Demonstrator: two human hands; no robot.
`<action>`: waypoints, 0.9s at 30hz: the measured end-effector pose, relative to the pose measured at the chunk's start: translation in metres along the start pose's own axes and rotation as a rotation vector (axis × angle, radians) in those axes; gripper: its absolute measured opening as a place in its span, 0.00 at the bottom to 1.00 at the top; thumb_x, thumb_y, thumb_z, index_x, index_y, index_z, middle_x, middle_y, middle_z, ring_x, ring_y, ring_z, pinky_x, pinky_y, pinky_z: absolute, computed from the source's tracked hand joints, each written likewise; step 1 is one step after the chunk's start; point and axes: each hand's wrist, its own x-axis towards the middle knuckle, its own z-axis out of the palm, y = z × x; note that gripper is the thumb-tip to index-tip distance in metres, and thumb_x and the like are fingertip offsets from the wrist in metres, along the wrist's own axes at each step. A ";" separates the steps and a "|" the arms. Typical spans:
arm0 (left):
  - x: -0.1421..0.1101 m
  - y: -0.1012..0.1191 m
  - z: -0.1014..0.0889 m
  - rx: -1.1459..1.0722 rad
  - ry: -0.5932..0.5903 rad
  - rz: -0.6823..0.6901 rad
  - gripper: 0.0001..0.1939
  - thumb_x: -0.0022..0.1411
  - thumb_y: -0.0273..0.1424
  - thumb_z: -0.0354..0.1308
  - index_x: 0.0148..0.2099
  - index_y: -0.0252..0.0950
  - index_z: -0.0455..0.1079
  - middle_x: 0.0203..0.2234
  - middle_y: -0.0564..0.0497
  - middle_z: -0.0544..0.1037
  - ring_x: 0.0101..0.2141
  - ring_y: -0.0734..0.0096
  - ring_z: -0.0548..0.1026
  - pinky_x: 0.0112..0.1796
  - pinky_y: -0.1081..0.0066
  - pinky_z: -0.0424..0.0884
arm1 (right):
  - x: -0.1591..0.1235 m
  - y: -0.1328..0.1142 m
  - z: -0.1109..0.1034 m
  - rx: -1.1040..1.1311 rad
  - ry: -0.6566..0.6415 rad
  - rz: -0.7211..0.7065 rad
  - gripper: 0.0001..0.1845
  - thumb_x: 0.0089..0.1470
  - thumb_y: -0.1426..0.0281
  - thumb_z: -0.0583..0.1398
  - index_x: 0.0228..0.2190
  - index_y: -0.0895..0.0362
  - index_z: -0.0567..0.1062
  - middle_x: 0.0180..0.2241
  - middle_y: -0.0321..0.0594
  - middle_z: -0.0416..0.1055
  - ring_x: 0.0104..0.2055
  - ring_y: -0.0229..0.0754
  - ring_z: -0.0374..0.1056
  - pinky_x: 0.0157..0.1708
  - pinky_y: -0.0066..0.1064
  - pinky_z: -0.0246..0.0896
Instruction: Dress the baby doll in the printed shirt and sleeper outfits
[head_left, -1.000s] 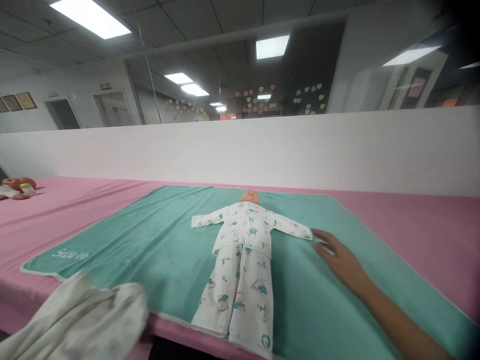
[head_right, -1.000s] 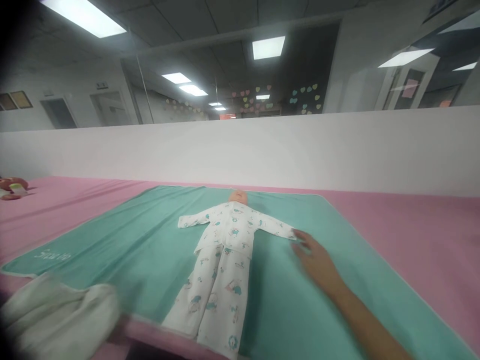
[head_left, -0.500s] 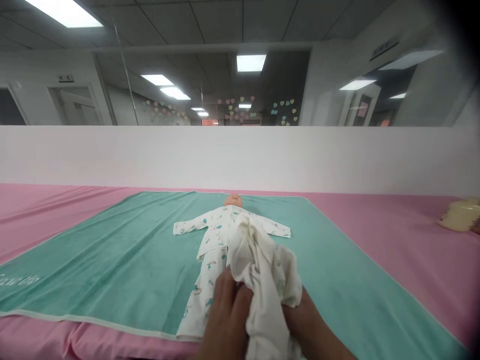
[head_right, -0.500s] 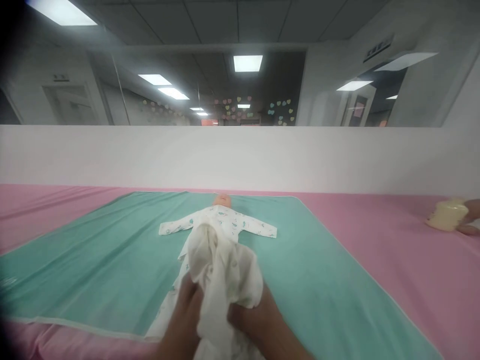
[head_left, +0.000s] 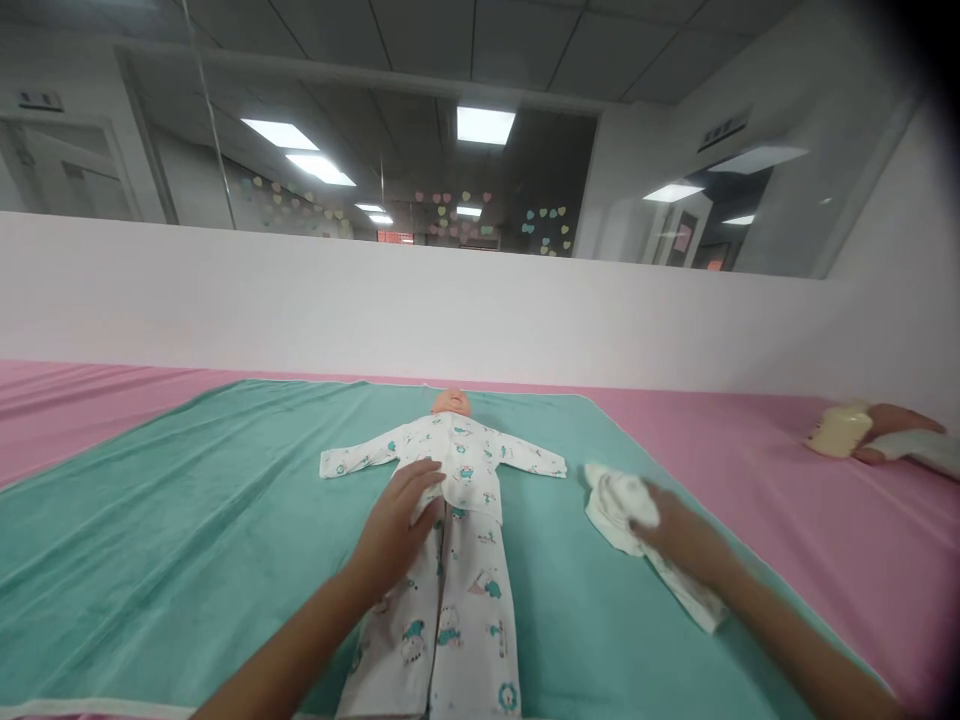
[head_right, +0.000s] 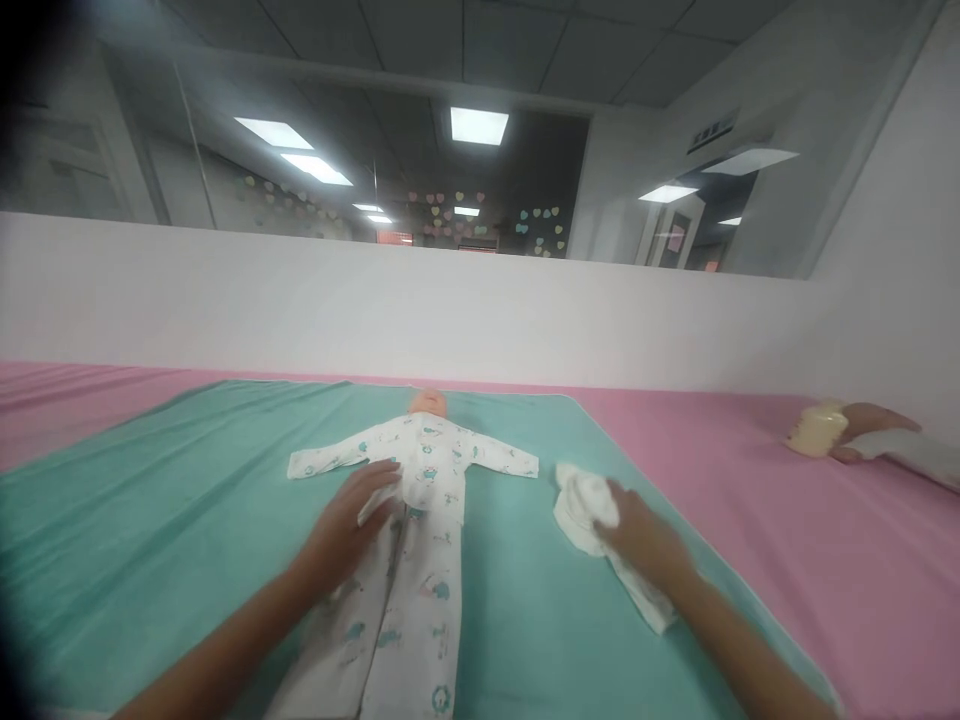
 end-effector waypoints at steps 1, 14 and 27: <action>0.000 -0.012 0.002 -0.003 0.017 -0.033 0.14 0.64 0.32 0.46 0.51 0.43 0.64 0.53 0.49 0.66 0.55 0.63 0.62 0.54 0.56 0.62 | -0.001 0.002 0.018 0.003 0.012 0.014 0.32 0.51 0.55 0.48 0.56 0.51 0.56 0.52 0.46 0.64 0.47 0.52 0.66 0.37 0.38 0.65; -0.011 -0.037 0.014 -0.187 0.027 -0.230 0.12 0.64 0.35 0.45 0.47 0.41 0.65 0.54 0.49 0.65 0.54 0.65 0.63 0.54 0.59 0.62 | 0.010 -0.052 0.000 -0.154 0.153 -0.194 0.40 0.49 0.46 0.49 0.57 0.56 0.56 0.59 0.51 0.52 0.62 0.62 0.43 0.54 0.60 0.43; -0.015 -0.037 0.019 -0.278 0.132 -0.252 0.12 0.63 0.31 0.48 0.48 0.41 0.68 0.52 0.48 0.67 0.54 0.66 0.63 0.56 0.59 0.58 | 0.078 -0.274 0.070 0.265 -0.137 -0.393 0.28 0.56 0.51 0.44 0.36 0.60 0.71 0.37 0.50 0.71 0.39 0.49 0.67 0.39 0.38 0.59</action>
